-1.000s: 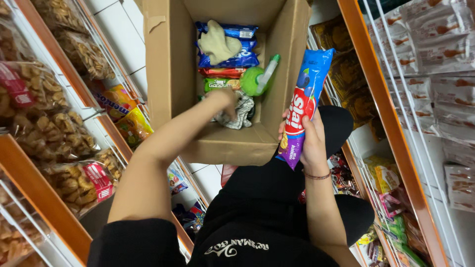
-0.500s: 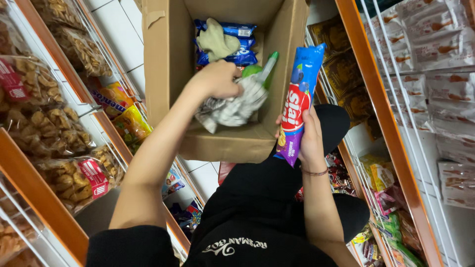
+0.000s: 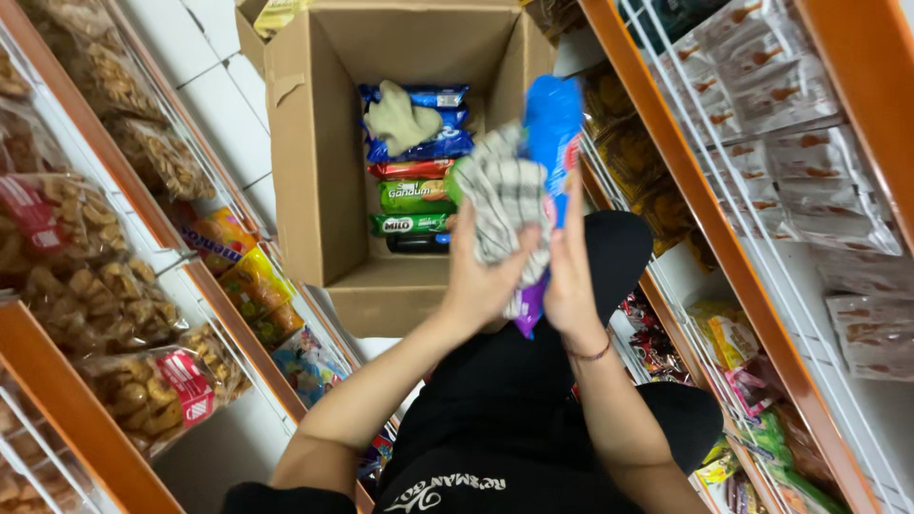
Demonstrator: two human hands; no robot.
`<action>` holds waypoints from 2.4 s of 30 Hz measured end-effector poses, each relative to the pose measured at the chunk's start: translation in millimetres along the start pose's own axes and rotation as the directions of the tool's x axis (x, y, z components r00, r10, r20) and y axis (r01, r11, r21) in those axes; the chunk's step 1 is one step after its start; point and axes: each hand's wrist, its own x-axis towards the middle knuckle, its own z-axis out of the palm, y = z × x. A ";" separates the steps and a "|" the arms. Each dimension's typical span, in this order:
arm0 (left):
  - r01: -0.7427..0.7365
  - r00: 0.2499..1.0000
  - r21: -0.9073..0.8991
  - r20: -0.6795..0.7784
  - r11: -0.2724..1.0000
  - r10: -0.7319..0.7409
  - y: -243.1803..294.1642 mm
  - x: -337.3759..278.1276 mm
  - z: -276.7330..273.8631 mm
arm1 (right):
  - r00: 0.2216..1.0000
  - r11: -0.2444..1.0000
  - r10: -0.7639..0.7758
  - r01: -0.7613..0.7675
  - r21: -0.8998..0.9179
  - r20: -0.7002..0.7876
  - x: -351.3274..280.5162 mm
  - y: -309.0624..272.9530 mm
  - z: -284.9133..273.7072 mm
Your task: The person wipes shelf surfaces with a cloth, removes snack packages from a box, scans them using a handheld scanner, and wipes the packages with the cloth before placing them on the shelves.
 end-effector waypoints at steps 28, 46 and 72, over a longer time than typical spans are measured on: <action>-0.769 0.639 0.352 0.432 0.534 0.636 -37.9 -38.6 -13.5 | 0.960 0.635 0.238 -0.039 0.771 -0.147 15.3 -19.8 -37.8; -0.762 0.634 0.423 0.339 0.489 0.695 6.1 -29.9 -42.6 | 0.965 0.912 0.128 -0.023 0.410 -0.230 28.0 -20.5 -0.3; -0.687 0.668 0.629 0.351 0.363 0.656 2.2 63.4 -88.6 | 0.813 0.757 0.402 -0.554 0.347 0.421 4.7 8.9 1.2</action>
